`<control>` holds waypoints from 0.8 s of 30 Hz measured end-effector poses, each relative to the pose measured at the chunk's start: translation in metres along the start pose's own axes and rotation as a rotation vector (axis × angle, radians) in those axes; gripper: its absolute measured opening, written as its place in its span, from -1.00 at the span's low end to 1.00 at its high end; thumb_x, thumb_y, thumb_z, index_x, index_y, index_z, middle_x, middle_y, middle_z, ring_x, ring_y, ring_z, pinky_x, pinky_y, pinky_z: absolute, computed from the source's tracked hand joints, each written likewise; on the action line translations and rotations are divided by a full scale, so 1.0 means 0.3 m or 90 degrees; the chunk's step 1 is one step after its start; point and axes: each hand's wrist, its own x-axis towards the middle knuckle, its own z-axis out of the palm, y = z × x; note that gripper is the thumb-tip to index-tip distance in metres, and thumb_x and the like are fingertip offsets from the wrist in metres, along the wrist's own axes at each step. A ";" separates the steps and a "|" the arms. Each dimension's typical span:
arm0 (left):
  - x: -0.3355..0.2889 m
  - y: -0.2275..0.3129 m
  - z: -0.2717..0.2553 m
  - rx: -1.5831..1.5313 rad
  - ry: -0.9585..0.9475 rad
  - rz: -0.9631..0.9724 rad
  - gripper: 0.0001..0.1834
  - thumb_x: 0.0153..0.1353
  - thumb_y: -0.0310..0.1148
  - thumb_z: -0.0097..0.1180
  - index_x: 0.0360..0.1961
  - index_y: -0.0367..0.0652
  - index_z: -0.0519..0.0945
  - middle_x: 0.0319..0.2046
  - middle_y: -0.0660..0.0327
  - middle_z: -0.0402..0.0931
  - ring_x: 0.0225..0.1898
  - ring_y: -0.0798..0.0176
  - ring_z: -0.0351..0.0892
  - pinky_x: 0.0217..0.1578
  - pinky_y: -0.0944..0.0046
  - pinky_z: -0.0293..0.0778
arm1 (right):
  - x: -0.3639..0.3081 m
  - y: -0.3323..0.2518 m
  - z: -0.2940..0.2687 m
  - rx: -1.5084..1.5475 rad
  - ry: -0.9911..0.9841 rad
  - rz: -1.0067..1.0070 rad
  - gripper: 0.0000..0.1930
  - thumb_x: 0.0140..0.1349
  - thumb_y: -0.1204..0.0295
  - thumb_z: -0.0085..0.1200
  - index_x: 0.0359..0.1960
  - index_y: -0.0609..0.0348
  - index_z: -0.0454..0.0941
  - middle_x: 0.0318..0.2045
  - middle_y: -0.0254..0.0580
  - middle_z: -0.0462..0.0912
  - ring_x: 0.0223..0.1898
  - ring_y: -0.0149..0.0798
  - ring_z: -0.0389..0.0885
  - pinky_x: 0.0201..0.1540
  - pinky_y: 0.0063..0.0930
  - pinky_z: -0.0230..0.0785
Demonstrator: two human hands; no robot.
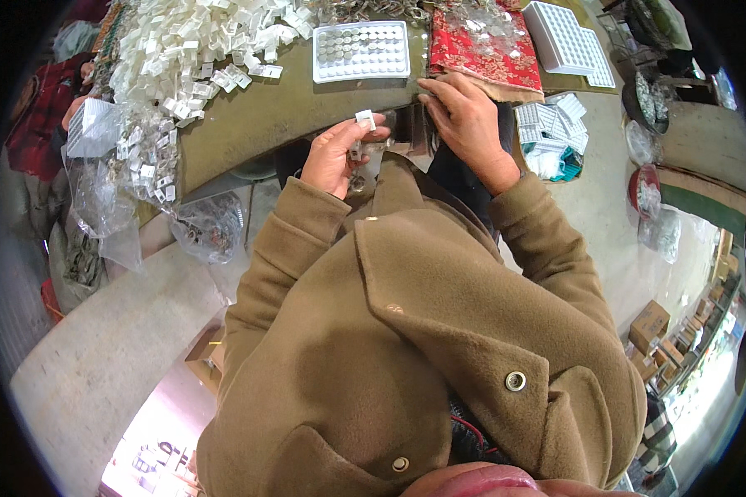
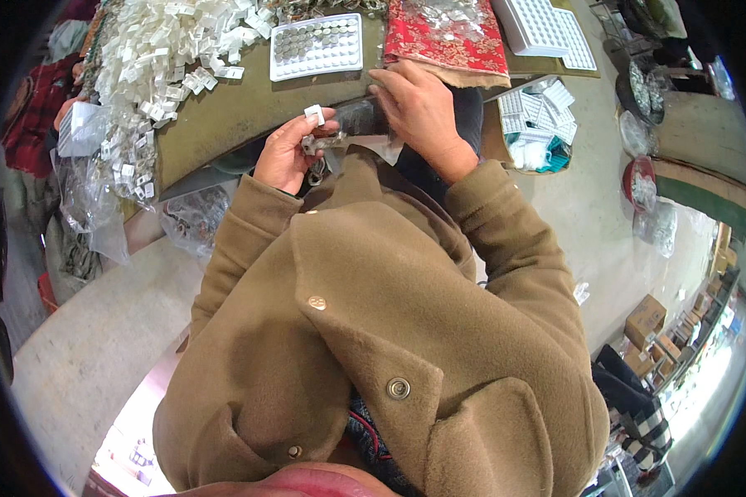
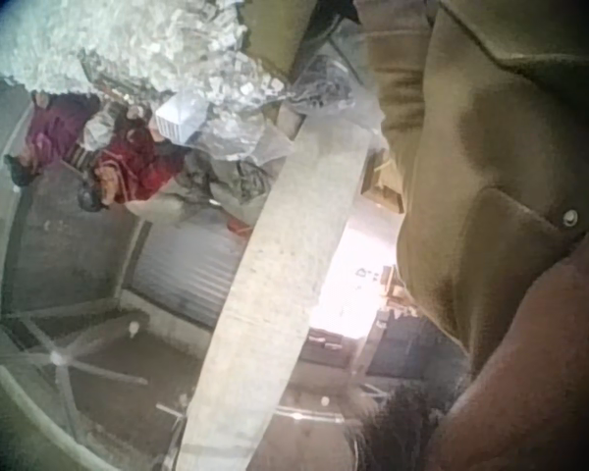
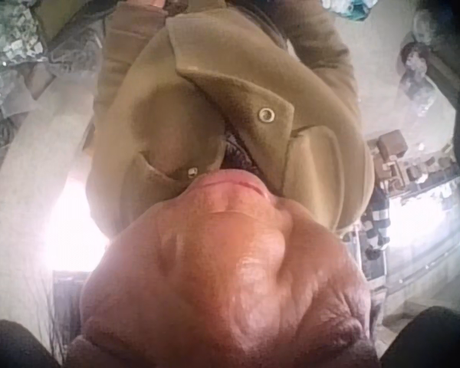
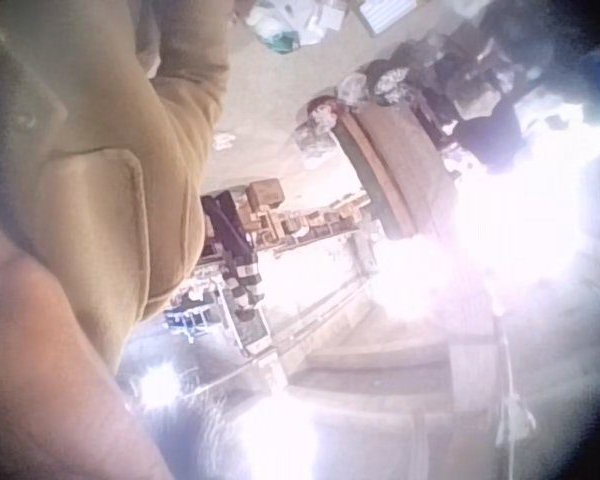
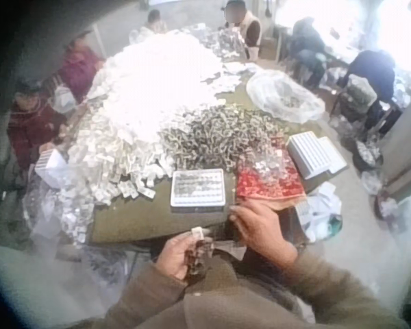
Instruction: The person assembles small electronic components at a cluttered workbench. They pick up white plastic housings and metal parts, insert the metal parts into the housings, and occasionally use a small flashlight to inspect the interior. Completed units are placed into a white tray on the table.
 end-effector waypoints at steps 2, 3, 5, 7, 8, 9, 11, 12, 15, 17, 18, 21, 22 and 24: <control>0.003 -0.004 0.001 -0.004 -0.019 0.036 -0.65 0.28 -0.24 0.05 -0.03 -0.25 0.59 -0.35 0.28 0.58 -0.25 0.44 0.51 -0.32 0.45 0.34 | 0.012 -0.006 0.014 -0.055 -0.022 -0.015 -0.68 0.13 0.33 0.22 -0.07 0.11 0.59 -0.34 -0.22 0.53 -0.35 -0.13 0.56 -0.29 -0.35 0.42; 0.003 -0.005 -0.002 -0.022 -0.035 0.024 -0.66 0.28 -0.26 0.05 -0.03 -0.28 0.58 -0.40 0.30 0.54 -0.29 0.42 0.51 -0.29 0.42 0.39 | 0.014 -0.008 0.019 -0.070 -0.029 -0.015 -0.67 0.13 0.31 0.23 -0.07 0.10 0.59 -0.34 -0.22 0.53 -0.34 -0.14 0.56 -0.27 -0.35 0.42; 0.007 -0.011 -0.005 -0.070 -0.023 0.005 -0.67 0.27 -0.31 0.05 -0.04 -0.33 0.57 -0.43 0.29 0.52 -0.35 0.39 0.51 -0.31 0.40 0.43 | 0.013 -0.008 0.028 -0.099 -0.037 -0.025 -0.65 0.12 0.27 0.23 -0.07 0.09 0.59 -0.34 -0.23 0.52 -0.32 -0.14 0.56 -0.25 -0.34 0.42; 0.001 -0.012 -0.017 -0.066 -0.001 -0.024 -0.68 0.27 -0.35 0.05 -0.07 -0.38 0.56 -0.46 0.27 0.49 -0.38 0.36 0.51 -0.34 0.38 0.46 | 0.008 0.001 0.031 -0.089 -0.037 -0.027 -0.66 0.10 0.27 0.24 -0.09 0.09 0.60 -0.33 -0.23 0.52 -0.30 -0.14 0.56 -0.23 -0.34 0.41; 0.007 -0.017 -0.013 -0.100 -0.035 -0.001 -0.68 0.29 -0.32 0.03 -0.07 -0.36 0.57 -0.48 0.33 0.47 -0.39 0.41 0.52 -0.42 0.45 0.43 | 0.004 0.005 0.034 -0.089 -0.031 -0.035 -0.66 0.09 0.28 0.24 -0.09 0.08 0.60 -0.33 -0.23 0.52 -0.30 -0.14 0.56 -0.24 -0.34 0.41; 0.003 -0.020 -0.014 -0.099 -0.045 0.006 -0.68 0.30 -0.31 0.04 -0.06 -0.34 0.57 -0.48 0.36 0.46 -0.42 0.44 0.51 -0.47 0.48 0.40 | 0.000 0.009 0.036 -0.088 -0.033 -0.036 -0.67 0.09 0.28 0.24 -0.10 0.08 0.60 -0.33 -0.23 0.51 -0.30 -0.14 0.56 -0.24 -0.33 0.41; -0.002 -0.023 -0.019 -0.081 0.000 -0.026 -0.67 0.28 -0.31 0.06 -0.06 -0.35 0.56 -0.47 0.34 0.46 -0.44 0.43 0.49 -0.50 0.48 0.38 | -0.002 0.013 0.040 -0.081 -0.010 -0.059 -0.67 0.10 0.28 0.24 -0.10 0.08 0.59 -0.32 -0.23 0.51 -0.29 -0.14 0.55 -0.24 -0.33 0.41; -0.003 -0.025 -0.018 -0.077 -0.003 -0.021 -0.67 0.29 -0.32 0.05 -0.05 -0.35 0.55 -0.47 0.33 0.46 -0.44 0.42 0.49 -0.50 0.48 0.37 | -0.004 0.012 0.040 -0.081 -0.008 -0.055 -0.67 0.10 0.28 0.23 -0.10 0.08 0.59 -0.32 -0.23 0.51 -0.29 -0.13 0.55 -0.24 -0.33 0.41; -0.004 -0.032 -0.015 -0.097 -0.040 -0.006 -0.67 0.34 -0.30 -0.01 -0.01 -0.31 0.55 -0.48 0.40 0.46 -0.43 0.49 0.50 -0.52 0.53 0.34 | -0.004 0.000 0.037 -0.088 -0.002 -0.013 -0.66 0.10 0.28 0.23 -0.08 0.08 0.58 -0.32 -0.24 0.51 -0.29 -0.13 0.55 -0.25 -0.33 0.41; -0.011 -0.034 -0.017 -0.073 0.000 -0.024 -0.68 0.30 -0.32 0.04 -0.05 -0.34 0.55 -0.47 0.35 0.45 -0.44 0.44 0.47 -0.52 0.51 0.33 | 0.002 -0.007 0.031 -0.107 -0.038 -0.005 -0.65 0.11 0.28 0.23 -0.07 0.07 0.58 -0.32 -0.24 0.51 -0.30 -0.13 0.55 -0.25 -0.33 0.41; -0.011 -0.037 -0.016 -0.072 0.000 -0.025 -0.68 0.30 -0.31 0.04 -0.05 -0.33 0.55 -0.47 0.36 0.45 -0.44 0.45 0.47 -0.53 0.52 0.32 | 0.005 -0.008 0.029 -0.116 -0.048 -0.013 -0.65 0.11 0.28 0.23 -0.06 0.06 0.58 -0.32 -0.24 0.51 -0.30 -0.13 0.55 -0.25 -0.33 0.41; -0.011 -0.043 -0.014 -0.108 -0.038 0.005 -0.68 0.32 -0.29 0.01 -0.03 -0.31 0.55 -0.48 0.41 0.45 -0.42 0.49 0.48 -0.55 0.55 0.30 | 0.006 -0.005 0.030 -0.109 -0.051 -0.025 -0.68 0.10 0.29 0.23 -0.09 0.05 0.60 -0.33 -0.25 0.51 -0.31 -0.13 0.56 -0.25 -0.33 0.41; -0.012 -0.045 -0.014 -0.109 -0.035 0.003 -0.68 0.31 -0.29 0.03 -0.05 -0.32 0.56 -0.48 0.39 0.46 -0.42 0.47 0.48 -0.53 0.52 0.31 | 0.004 -0.002 0.034 -0.108 -0.039 -0.037 -0.69 0.10 0.30 0.24 -0.10 0.05 0.60 -0.33 -0.26 0.52 -0.31 -0.14 0.56 -0.25 -0.33 0.41; -0.013 -0.048 -0.015 -0.107 -0.025 -0.012 -0.68 0.30 -0.30 0.04 -0.07 -0.33 0.56 -0.47 0.36 0.46 -0.43 0.45 0.47 -0.53 0.52 0.30 | -0.004 0.007 0.046 -0.103 -0.007 -0.071 -0.70 0.09 0.30 0.24 -0.13 0.04 0.62 -0.33 -0.28 0.53 -0.30 -0.15 0.56 -0.25 -0.34 0.41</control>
